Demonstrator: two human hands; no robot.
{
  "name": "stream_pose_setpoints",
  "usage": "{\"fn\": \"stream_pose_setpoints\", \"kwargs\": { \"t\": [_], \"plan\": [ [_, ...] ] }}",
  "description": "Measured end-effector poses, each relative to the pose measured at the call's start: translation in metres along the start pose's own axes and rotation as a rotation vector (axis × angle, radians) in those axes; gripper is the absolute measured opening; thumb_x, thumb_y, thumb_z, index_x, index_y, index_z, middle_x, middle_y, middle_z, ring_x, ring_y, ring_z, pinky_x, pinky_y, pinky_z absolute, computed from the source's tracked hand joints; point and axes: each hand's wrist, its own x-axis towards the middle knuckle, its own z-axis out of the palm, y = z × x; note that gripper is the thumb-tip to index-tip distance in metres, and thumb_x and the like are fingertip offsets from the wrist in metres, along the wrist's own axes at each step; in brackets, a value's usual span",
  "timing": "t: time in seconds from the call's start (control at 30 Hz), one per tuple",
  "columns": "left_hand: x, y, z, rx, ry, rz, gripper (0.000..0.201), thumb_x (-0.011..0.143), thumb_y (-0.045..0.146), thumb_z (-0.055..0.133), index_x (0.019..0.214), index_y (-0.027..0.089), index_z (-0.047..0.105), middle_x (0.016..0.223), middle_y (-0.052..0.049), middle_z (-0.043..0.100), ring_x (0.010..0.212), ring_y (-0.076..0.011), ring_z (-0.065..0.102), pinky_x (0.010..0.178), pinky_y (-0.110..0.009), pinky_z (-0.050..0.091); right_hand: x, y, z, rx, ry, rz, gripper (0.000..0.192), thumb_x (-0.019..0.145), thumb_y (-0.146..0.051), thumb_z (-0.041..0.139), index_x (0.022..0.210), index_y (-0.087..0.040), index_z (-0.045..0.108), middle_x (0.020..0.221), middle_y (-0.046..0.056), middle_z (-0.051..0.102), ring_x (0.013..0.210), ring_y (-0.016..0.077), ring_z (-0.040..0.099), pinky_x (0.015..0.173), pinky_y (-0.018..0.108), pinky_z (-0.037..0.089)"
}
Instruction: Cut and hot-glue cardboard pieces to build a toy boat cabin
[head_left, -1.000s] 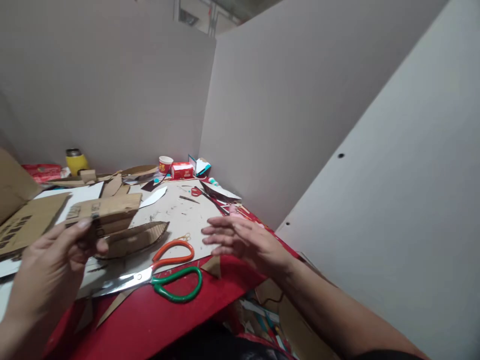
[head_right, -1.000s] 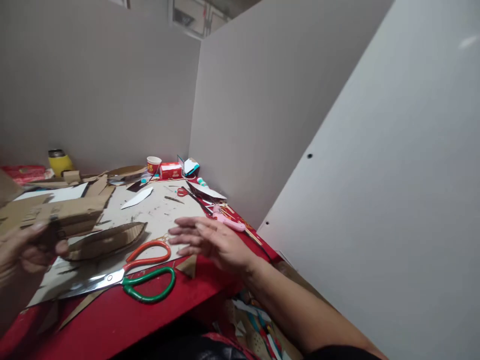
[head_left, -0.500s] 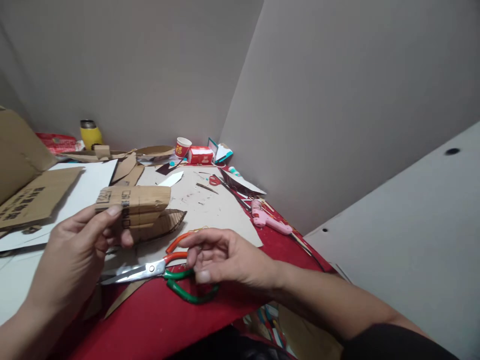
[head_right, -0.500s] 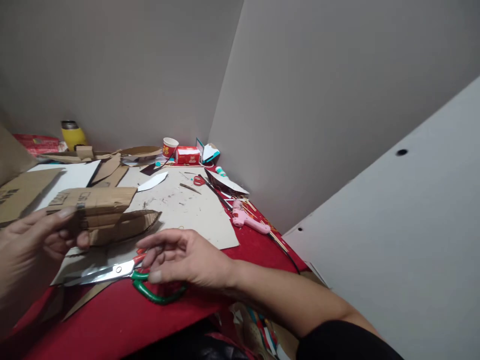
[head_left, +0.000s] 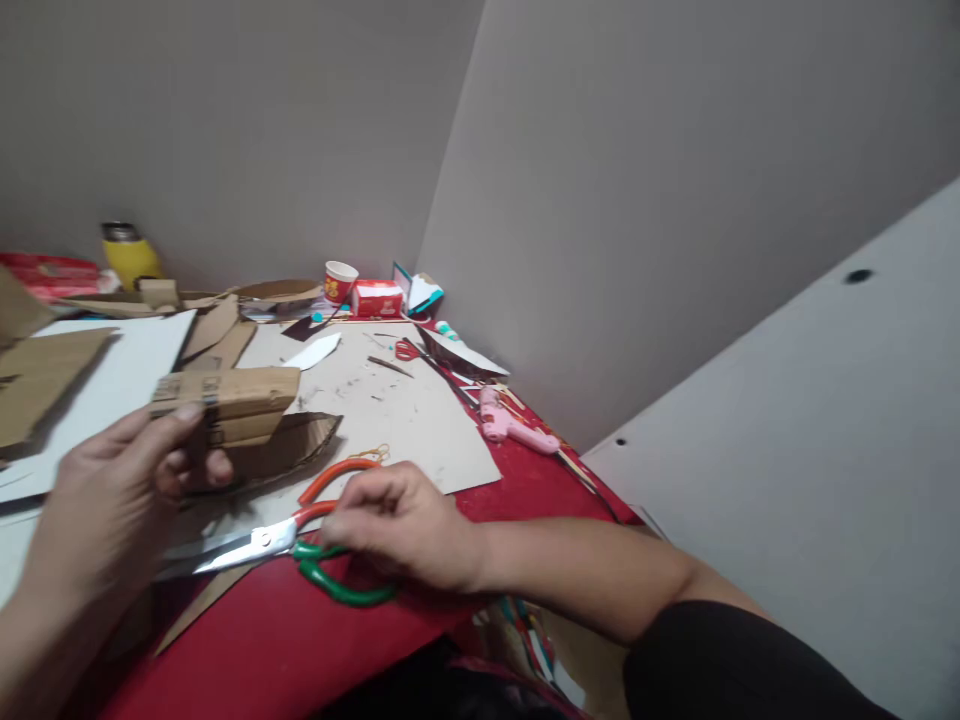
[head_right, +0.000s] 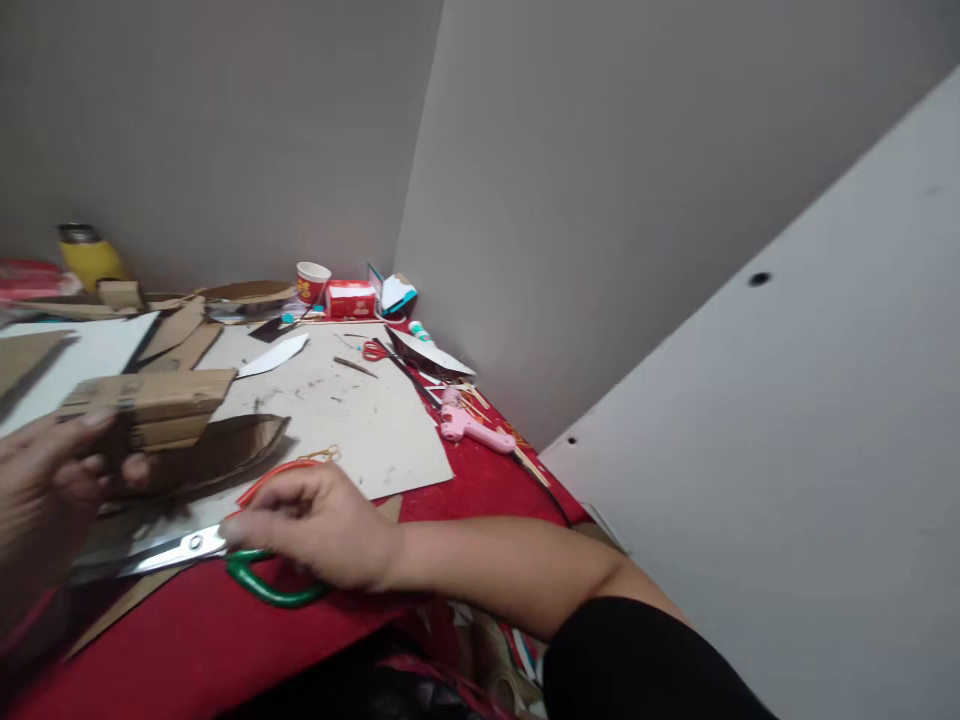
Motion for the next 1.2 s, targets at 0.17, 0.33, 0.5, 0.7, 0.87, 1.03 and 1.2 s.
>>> {"fn": "stream_pose_setpoints", "kwargs": {
  "t": [0.17,0.33,0.5,0.7,0.87,1.03,1.2],
  "plan": [
    [0.002,0.005,-0.002,-0.215,-0.017,-0.108,0.02,0.064,0.029,0.076,0.066,0.015,0.063,0.056,0.005,0.06,0.042,-0.0089,0.059,0.043,-0.017,0.05,-0.011,-0.02,-0.012,-0.801,-0.043,-0.284,0.027,0.089,-0.038,0.059,0.097,-0.015,0.069,0.068,0.0,0.059,0.058,0.0107,0.046,0.055,0.024,0.038],
    [0.001,0.005,-0.007,-0.284,-0.042,-0.111,0.02,0.065,0.027,0.074,0.076,0.013,0.065,0.07,0.001,0.065,0.051,-0.0148,0.068,0.043,-0.02,0.052,-0.019,-0.017,-0.014,-1.428,-0.151,-0.223,0.032,0.082,-0.022,0.06,0.113,-0.013,0.06,0.111,0.015,0.059,0.099,0.0255,0.053,0.086,0.039,0.045],
    [-0.002,0.006,-0.01,-0.342,-0.083,-0.121,0.015,0.071,0.021,0.072,0.081,0.012,0.066,0.073,-0.002,0.068,0.055,-0.0153,0.071,0.047,-0.019,0.055,-0.011,-0.024,-0.004,-1.543,-0.297,-0.17,0.031,0.076,-0.013,0.055,0.107,-0.013,0.059,0.104,0.013,0.059,0.092,0.0238,0.055,0.084,0.036,0.046],
    [-0.001,0.011,-0.018,-0.389,-0.091,-0.095,0.009,0.078,0.018,0.069,0.083,0.011,0.067,0.073,-0.005,0.073,0.057,-0.0147,0.071,0.049,-0.018,0.056,-0.001,-0.035,-0.005,-1.558,-0.407,-0.158,0.032,0.07,-0.012,0.057,0.102,-0.014,0.057,0.1,0.012,0.061,0.089,0.0233,0.057,0.077,0.033,0.045],
    [0.002,0.013,-0.022,-0.443,-0.06,-0.061,0.009,0.08,0.017,0.069,0.086,0.012,0.066,0.074,-0.005,0.073,0.062,-0.0147,0.073,0.054,-0.018,0.058,-0.013,-0.041,-0.018,-1.589,-0.311,-0.145,0.029,0.065,-0.013,0.059,0.094,-0.017,0.057,0.094,0.009,0.063,0.083,0.0231,0.057,0.073,0.033,0.04],
    [0.006,0.013,-0.023,-0.464,-0.032,-0.064,0.007,0.078,0.014,0.07,0.082,0.012,0.065,0.07,-0.003,0.072,0.059,-0.0138,0.072,0.052,-0.018,0.058,-0.017,-0.032,-0.037,-1.621,-0.141,-0.124,0.015,0.076,-0.021,0.053,0.091,-0.018,0.055,0.081,0.007,0.064,0.07,0.021,0.054,0.063,0.031,0.033],
    [0.011,0.011,-0.021,-0.449,-0.001,-0.079,0.006,0.078,0.013,0.069,0.08,0.012,0.064,0.068,-0.001,0.071,0.057,-0.0133,0.071,0.05,-0.017,0.057,-0.011,-0.021,-0.045,-1.369,-0.1,-0.159,0.023,0.078,-0.019,0.051,0.1,-0.016,0.054,0.077,0.004,0.06,0.067,0.0171,0.049,0.063,0.029,0.035]
  ]
}}
